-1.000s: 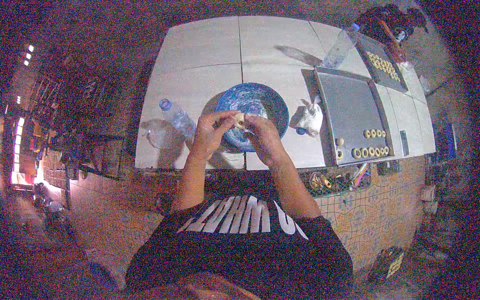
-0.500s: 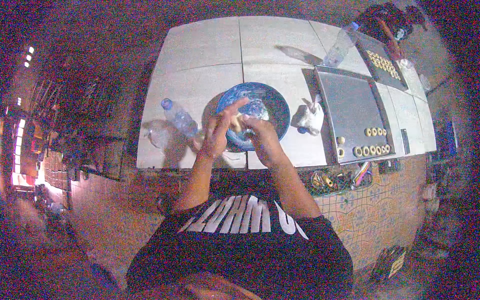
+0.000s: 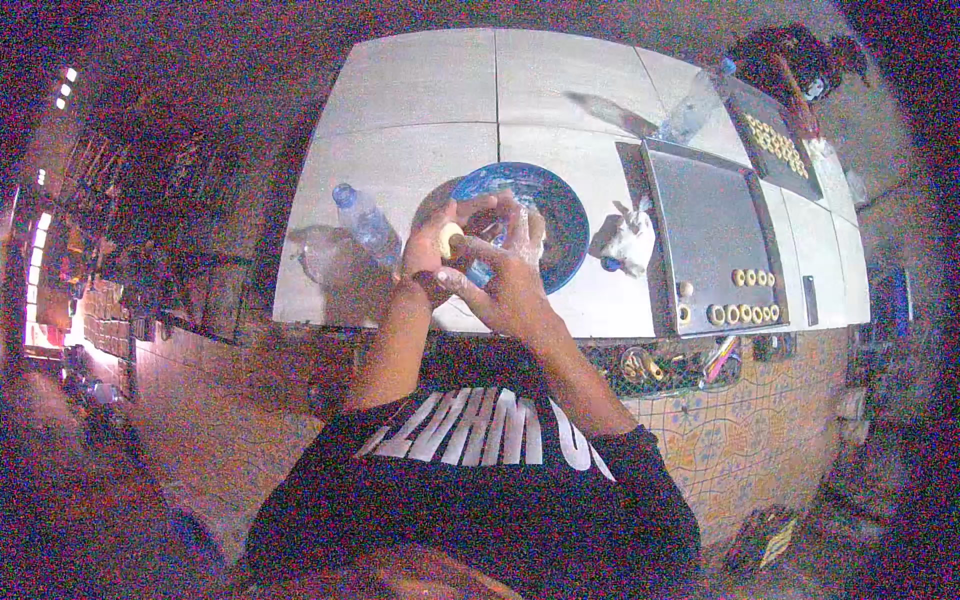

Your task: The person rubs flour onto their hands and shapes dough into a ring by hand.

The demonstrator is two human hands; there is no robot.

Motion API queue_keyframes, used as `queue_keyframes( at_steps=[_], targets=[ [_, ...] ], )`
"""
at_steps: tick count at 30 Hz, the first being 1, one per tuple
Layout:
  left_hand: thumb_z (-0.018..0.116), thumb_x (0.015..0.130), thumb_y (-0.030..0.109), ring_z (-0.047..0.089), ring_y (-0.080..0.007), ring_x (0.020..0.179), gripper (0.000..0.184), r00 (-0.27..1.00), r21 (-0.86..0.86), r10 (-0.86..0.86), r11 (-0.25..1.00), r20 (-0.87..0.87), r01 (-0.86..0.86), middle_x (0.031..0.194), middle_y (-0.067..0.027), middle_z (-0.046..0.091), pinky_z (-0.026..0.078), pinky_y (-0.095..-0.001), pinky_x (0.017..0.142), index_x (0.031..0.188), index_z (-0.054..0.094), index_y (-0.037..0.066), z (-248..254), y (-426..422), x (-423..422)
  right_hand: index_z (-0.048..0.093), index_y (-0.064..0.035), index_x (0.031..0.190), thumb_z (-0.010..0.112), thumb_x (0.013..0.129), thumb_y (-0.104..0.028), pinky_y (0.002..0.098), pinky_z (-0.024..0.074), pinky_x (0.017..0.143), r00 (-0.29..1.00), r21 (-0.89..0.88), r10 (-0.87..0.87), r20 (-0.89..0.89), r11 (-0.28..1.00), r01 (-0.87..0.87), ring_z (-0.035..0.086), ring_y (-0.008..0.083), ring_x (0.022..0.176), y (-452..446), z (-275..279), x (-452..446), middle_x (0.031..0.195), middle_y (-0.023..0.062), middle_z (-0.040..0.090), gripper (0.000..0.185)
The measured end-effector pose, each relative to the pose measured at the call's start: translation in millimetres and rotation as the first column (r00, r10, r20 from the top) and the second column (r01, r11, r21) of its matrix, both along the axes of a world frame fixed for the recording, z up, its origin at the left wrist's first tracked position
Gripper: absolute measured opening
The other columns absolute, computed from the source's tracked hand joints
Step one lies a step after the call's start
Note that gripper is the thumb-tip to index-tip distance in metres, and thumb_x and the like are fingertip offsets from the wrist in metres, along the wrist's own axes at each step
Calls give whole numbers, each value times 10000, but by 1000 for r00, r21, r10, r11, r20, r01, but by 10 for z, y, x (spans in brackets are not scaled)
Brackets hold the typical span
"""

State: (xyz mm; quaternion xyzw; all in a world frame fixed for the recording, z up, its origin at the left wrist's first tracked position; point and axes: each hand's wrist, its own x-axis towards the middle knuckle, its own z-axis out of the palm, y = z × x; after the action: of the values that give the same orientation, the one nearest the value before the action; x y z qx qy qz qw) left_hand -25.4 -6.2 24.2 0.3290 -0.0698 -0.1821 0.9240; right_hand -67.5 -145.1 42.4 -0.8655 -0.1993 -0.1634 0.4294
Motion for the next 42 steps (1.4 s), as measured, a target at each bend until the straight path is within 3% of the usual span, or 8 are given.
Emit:
queue_keyframes(
  at_steps=[4,12,19,20,24,32,35,42],
  targets=[
    [508,1071,374,626,-288,1231,479,985,87,20,996,-171,-5,1280,-166,677,463,-410,1123,1251,665,-42,1,50,1,787,-125,1008,824,797,-545,687,260,1128,997,-88,28,73,996,-21,322,543,1368,-30,59,28,1490,274,396,472],
    [552,1048,334,665,-272,1127,365,980,104,124,989,-155,-109,1116,-129,713,496,-424,1089,1066,707,3,-4,55,44,773,-112,1045,756,847,-603,709,175,1157,1000,-112,13,18,994,-11,295,556,1404,45,119,-33,1503,286,389,529],
    [535,1063,346,671,-261,1094,361,985,194,162,970,-64,-147,1115,-127,698,547,-409,1011,1063,687,18,73,75,39,756,-146,947,759,840,-608,697,242,1126,993,-173,18,118,985,2,327,557,1362,43,98,-55,1492,272,404,474],
    [522,1070,356,671,-253,1093,374,967,224,197,962,-162,-159,1112,-125,697,534,-391,1022,1073,681,18,146,48,18,762,-137,947,764,834,-603,687,258,1116,987,-225,21,158,974,15,345,532,1351,21,168,-32,1486,268,413,479],
    [530,1066,387,674,-242,1089,386,993,170,74,984,-89,-58,1165,-136,698,517,-347,1023,1078,683,33,216,52,-57,783,-123,957,777,821,-590,663,252,1129,995,-61,-89,54,994,92,324,514,1373,20,183,31,1483,242,433,487],
    [537,1059,402,703,-258,1024,392,957,321,240,930,-164,-179,1125,-134,721,546,-383,953,1005,681,42,127,63,34,788,-121,973,791,804,-598,694,220,1138,996,-138,-4,85,990,15,274,530,1406,58,183,-53,1559,231,368,506],
    [533,1061,413,699,-251,1030,413,957,230,239,953,-163,-198,1083,-120,720,544,-385,949,986,679,34,203,19,-40,785,-103,986,787,805,-610,689,215,1144,987,-192,-109,121,973,131,278,529,1399,97,157,-7,1564,230,358,538],
    [487,1076,449,693,-260,920,479,976,47,185,982,-116,-180,1011,-148,705,563,-376,860,884,631,34,-161,82,114,771,-47,1081,766,855,-449,610,217,1171,998,11,10,-59,1000,-10,283,480,1414,104,150,6,1568,265,370,462]
  ],
)
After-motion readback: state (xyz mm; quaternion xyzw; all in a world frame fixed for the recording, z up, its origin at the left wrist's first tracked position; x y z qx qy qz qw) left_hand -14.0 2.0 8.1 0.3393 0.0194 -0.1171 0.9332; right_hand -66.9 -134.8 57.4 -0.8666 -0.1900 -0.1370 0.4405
